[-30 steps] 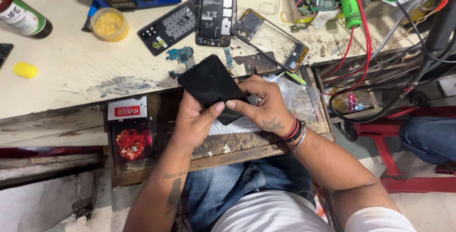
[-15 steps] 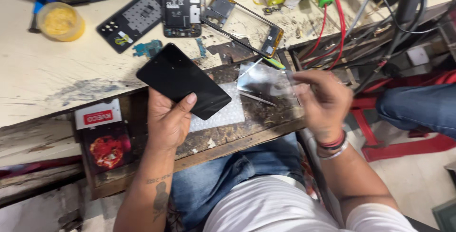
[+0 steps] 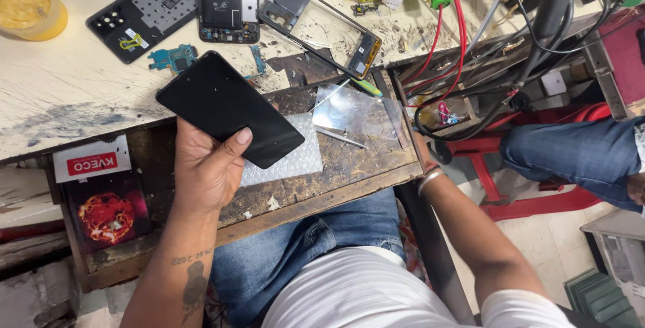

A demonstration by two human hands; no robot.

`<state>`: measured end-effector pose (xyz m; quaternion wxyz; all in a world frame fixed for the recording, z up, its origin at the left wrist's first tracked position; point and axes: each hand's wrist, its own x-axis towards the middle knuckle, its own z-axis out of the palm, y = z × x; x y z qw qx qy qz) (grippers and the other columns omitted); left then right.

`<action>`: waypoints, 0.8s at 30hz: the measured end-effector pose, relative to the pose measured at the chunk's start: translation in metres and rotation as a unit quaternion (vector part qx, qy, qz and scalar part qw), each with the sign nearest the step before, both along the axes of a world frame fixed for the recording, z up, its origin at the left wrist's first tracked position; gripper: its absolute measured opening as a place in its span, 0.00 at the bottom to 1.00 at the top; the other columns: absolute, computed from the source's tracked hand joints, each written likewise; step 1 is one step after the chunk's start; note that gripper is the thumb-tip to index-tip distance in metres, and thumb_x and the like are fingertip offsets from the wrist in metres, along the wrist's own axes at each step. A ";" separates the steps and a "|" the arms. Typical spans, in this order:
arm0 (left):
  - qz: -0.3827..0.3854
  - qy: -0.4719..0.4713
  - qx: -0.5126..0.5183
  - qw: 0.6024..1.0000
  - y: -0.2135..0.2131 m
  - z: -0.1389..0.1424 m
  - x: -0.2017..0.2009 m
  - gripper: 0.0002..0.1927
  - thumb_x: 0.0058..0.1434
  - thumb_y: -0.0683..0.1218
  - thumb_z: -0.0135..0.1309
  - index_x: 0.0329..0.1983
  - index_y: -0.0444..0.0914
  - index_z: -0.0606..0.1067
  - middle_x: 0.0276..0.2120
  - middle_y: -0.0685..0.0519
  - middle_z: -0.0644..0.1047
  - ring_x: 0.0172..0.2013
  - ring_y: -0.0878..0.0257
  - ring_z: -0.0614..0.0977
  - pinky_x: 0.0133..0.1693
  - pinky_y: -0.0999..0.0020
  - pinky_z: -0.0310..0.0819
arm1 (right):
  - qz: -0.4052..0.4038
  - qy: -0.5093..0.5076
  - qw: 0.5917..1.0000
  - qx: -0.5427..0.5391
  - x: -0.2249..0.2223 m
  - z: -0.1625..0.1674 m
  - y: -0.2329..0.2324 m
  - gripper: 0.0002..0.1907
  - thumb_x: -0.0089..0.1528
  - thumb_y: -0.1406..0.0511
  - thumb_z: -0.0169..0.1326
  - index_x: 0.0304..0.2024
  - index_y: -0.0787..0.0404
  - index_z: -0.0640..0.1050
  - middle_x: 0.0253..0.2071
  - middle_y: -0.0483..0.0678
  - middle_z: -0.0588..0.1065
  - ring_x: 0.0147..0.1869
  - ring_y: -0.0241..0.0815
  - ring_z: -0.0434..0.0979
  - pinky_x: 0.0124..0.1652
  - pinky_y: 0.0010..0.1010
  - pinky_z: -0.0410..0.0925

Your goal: The person handles a Samsung smartphone, removes the back cover, and uses tweezers to adjust internal components. They connect a charging cable, verify the screen response, and place the device on the workbench.

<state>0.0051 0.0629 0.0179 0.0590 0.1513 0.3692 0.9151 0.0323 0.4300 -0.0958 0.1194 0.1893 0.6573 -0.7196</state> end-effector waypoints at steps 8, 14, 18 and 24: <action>-0.012 -0.015 -0.003 1.000 -0.001 0.006 0.000 0.32 0.67 0.27 0.49 0.72 0.38 0.58 0.60 0.42 0.75 0.61 0.49 0.80 0.64 0.49 0.75 | 0.213 -0.009 0.936 0.279 -0.065 0.023 -0.064 0.21 0.68 0.54 0.50 0.52 0.64 0.80 0.48 0.54 0.81 0.49 0.47 0.83 0.46 0.38 0.75; 0.003 -0.024 -0.001 1.000 -0.001 -0.004 -0.003 0.35 0.65 0.27 0.51 0.73 0.39 0.59 0.61 0.48 0.73 0.62 0.58 0.76 0.65 0.59 0.71 | 0.246 -0.016 0.899 0.362 -0.069 0.032 -0.072 0.18 0.67 0.55 0.51 0.49 0.59 0.81 0.45 0.52 0.81 0.47 0.47 0.83 0.44 0.38 0.75; -0.001 -0.014 -0.009 1.000 -0.001 -0.012 -0.005 0.32 0.66 0.27 0.52 0.71 0.38 0.61 0.61 0.48 0.73 0.63 0.58 0.76 0.66 0.59 0.71 | 0.262 -0.024 0.868 0.422 -0.062 0.024 -0.062 0.16 0.66 0.55 0.51 0.47 0.57 0.81 0.44 0.51 0.82 0.46 0.46 0.84 0.43 0.38 0.75; 0.001 -0.015 -0.012 1.000 -0.002 -0.015 -0.009 0.32 0.66 0.27 0.53 0.70 0.38 0.62 0.61 0.49 0.73 0.63 0.59 0.75 0.66 0.60 0.71 | 0.309 -0.088 0.698 0.640 -0.029 0.022 -0.005 0.13 0.64 0.56 0.51 0.44 0.53 0.82 0.42 0.49 0.82 0.45 0.46 0.84 0.41 0.38 0.76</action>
